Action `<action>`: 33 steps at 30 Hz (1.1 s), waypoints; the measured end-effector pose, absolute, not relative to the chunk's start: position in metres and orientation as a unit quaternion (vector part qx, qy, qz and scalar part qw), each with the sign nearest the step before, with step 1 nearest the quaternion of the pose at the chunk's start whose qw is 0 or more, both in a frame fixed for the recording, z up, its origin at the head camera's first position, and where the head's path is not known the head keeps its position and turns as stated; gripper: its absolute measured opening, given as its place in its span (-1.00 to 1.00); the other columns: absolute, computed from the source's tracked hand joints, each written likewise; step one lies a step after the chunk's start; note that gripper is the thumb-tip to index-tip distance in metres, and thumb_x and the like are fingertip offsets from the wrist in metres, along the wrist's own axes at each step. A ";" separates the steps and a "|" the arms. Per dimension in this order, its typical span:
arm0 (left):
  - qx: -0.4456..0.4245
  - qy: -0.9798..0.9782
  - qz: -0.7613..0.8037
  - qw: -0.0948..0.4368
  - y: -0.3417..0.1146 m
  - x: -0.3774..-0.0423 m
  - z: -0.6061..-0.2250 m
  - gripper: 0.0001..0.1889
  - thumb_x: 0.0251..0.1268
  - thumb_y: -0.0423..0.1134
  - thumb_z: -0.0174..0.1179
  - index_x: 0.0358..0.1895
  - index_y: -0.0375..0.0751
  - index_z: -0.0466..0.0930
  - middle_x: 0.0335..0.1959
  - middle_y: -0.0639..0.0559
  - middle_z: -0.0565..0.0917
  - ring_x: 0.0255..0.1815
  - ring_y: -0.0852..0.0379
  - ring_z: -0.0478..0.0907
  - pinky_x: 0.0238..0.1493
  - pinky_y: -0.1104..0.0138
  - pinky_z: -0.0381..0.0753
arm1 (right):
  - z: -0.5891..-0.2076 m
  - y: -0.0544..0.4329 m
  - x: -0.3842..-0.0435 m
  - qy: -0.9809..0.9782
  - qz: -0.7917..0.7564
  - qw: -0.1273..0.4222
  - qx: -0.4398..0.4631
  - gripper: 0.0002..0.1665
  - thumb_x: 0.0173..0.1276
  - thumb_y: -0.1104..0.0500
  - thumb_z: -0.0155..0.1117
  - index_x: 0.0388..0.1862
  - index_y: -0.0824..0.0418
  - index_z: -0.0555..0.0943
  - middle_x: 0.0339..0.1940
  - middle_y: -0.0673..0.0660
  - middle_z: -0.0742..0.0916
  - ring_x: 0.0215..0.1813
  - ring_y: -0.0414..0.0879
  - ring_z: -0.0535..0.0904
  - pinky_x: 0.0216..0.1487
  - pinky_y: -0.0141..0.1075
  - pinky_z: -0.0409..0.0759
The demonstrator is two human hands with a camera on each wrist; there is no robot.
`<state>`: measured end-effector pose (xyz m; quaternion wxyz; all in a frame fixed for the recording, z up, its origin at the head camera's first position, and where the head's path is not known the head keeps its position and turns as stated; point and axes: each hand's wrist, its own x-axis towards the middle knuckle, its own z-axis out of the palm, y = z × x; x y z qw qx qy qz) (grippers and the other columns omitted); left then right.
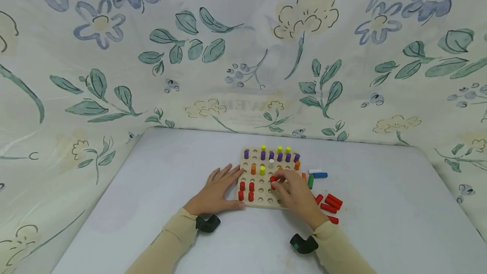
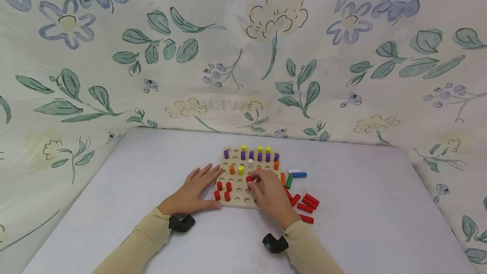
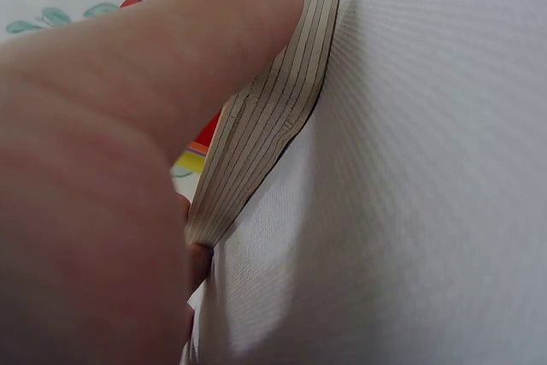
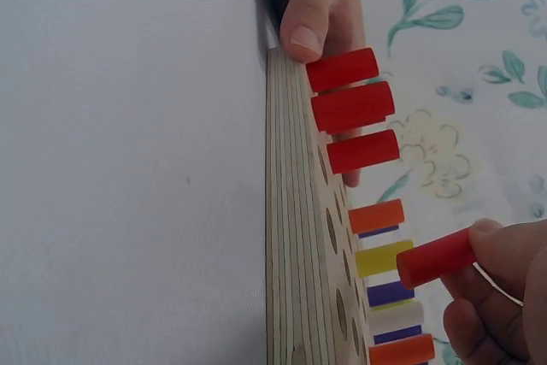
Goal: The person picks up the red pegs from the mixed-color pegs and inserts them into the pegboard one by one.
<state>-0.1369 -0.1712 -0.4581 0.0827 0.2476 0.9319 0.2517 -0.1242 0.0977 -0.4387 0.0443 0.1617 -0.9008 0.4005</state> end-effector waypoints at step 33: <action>0.248 0.934 0.243 0.083 -0.171 -0.138 -0.459 0.05 0.15 0.33 0.30 0.61 -0.13 0.10 0.62 -0.09 0.11 0.64 -0.18 -0.16 0.55 -0.20 -0.25 | -0.444 0.078 -0.127 -0.900 0.390 0.028 0.191 -0.75 0.44 0.21 0.32 0.06 0.22 0.63 -0.22 -0.01 0.63 -0.27 -0.21 0.50 -0.27 -0.40 0.59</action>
